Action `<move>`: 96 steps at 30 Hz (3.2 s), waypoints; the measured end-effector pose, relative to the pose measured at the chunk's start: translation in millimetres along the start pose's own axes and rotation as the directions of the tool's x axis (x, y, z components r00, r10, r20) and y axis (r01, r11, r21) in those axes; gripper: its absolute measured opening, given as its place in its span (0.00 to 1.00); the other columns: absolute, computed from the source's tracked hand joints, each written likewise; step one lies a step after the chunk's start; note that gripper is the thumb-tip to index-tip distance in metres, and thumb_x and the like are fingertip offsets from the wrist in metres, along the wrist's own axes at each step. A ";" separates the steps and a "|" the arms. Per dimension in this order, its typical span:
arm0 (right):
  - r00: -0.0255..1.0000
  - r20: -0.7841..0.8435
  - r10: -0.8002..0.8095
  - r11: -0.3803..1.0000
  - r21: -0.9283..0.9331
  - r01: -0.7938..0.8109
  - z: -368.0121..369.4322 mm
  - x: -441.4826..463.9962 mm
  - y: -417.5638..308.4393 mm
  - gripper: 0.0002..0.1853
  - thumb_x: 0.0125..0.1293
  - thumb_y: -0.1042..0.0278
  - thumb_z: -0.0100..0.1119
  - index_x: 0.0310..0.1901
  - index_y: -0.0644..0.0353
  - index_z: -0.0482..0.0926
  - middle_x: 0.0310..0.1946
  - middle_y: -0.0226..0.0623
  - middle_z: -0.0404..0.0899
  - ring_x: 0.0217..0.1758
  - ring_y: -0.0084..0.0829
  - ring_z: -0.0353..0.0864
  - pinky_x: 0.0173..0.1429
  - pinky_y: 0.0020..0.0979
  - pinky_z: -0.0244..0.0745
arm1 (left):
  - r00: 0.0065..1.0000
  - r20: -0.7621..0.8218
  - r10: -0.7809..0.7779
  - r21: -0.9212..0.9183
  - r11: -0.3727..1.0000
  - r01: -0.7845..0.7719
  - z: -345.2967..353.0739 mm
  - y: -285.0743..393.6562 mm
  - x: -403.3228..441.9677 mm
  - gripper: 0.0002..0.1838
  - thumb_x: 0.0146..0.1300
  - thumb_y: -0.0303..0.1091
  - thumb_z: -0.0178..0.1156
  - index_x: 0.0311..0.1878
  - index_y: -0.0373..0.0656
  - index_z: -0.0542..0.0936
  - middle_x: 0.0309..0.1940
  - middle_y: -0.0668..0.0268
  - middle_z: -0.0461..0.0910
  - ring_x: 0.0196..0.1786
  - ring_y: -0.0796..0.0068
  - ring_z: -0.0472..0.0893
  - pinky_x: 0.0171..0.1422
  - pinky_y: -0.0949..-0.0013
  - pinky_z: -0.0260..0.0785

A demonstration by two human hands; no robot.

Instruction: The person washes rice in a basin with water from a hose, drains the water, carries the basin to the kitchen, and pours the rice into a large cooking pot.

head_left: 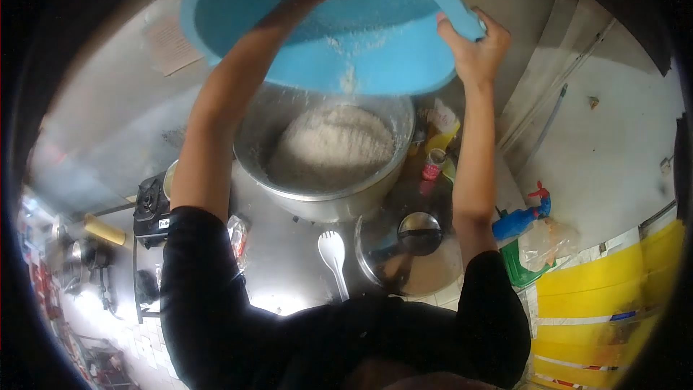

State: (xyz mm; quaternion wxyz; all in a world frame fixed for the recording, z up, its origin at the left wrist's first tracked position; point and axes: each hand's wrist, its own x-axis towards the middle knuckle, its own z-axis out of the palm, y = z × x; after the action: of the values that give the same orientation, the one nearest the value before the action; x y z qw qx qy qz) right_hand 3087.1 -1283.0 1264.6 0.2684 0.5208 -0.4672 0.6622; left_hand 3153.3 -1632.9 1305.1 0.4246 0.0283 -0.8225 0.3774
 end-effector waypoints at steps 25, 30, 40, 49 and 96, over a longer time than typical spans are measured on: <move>0.981 -0.193 0.005 0.998 -0.058 -0.016 66.0 -71.6 -46.5 0.15 0.49 0.71 0.74 0.22 0.64 0.73 0.14 0.35 0.65 0.20 0.18 0.59 0.26 0.25 0.65 | 0.834 -0.268 -0.483 -0.259 0.869 0.421 146.1 67.9 -100.1 0.28 0.66 0.49 0.52 0.63 0.39 0.72 0.63 0.47 0.70 0.67 0.49 0.67 0.74 0.49 0.53; 0.993 -0.109 -0.054 0.983 -0.178 0.034 49.5 -75.3 -50.7 0.13 0.47 0.69 0.75 0.26 0.64 0.78 0.18 0.41 0.77 0.18 0.32 0.74 0.26 0.31 0.69 | 0.544 -0.212 -0.812 -0.415 0.579 0.702 104.3 21.9 -120.3 0.30 0.66 0.50 0.53 0.65 0.39 0.71 0.66 0.48 0.68 0.70 0.50 0.64 0.75 0.47 0.51; 0.974 -0.204 -0.097 0.981 -0.183 0.059 56.1 -71.6 -47.9 0.14 0.45 0.70 0.78 0.23 0.61 0.76 0.17 0.40 0.74 0.17 0.37 0.69 0.24 0.31 0.67 | 0.421 -0.365 -0.831 -0.590 0.556 0.585 93.7 71.3 -127.2 0.28 0.73 0.49 0.46 0.70 0.45 0.67 0.69 0.52 0.66 0.73 0.49 0.62 0.77 0.45 0.52; 0.950 -0.237 -0.202 0.947 -0.294 0.129 37.3 -53.5 -19.6 0.17 0.46 0.69 0.75 0.19 0.63 0.71 0.12 0.35 0.60 0.17 0.28 0.53 0.23 0.25 0.59 | 0.920 -0.050 -0.389 0.510 0.781 0.359 -47.0 6.8 -137.0 0.35 0.68 0.54 0.50 0.72 0.40 0.65 0.72 0.51 0.62 0.76 0.51 0.57 0.79 0.45 0.45; 0.972 -0.087 -0.219 0.972 -0.101 0.210 42.9 -40.2 0.4 0.17 0.43 0.70 0.80 0.21 0.63 0.75 0.14 0.35 0.73 0.16 0.25 0.68 0.26 0.25 0.68 | 0.915 0.316 -0.252 0.177 0.963 0.204 -72.3 38.2 -166.9 0.30 0.68 0.56 0.53 0.71 0.59 0.68 0.71 0.60 0.66 0.73 0.54 0.63 0.71 0.47 0.60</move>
State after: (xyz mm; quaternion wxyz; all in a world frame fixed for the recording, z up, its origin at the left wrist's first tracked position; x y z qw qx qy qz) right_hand 3118.1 -1316.4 1227.6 0.3844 0.5227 -0.4241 0.6318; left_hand 3294.7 -1604.8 1187.8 0.3164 0.2180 -0.8452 0.3716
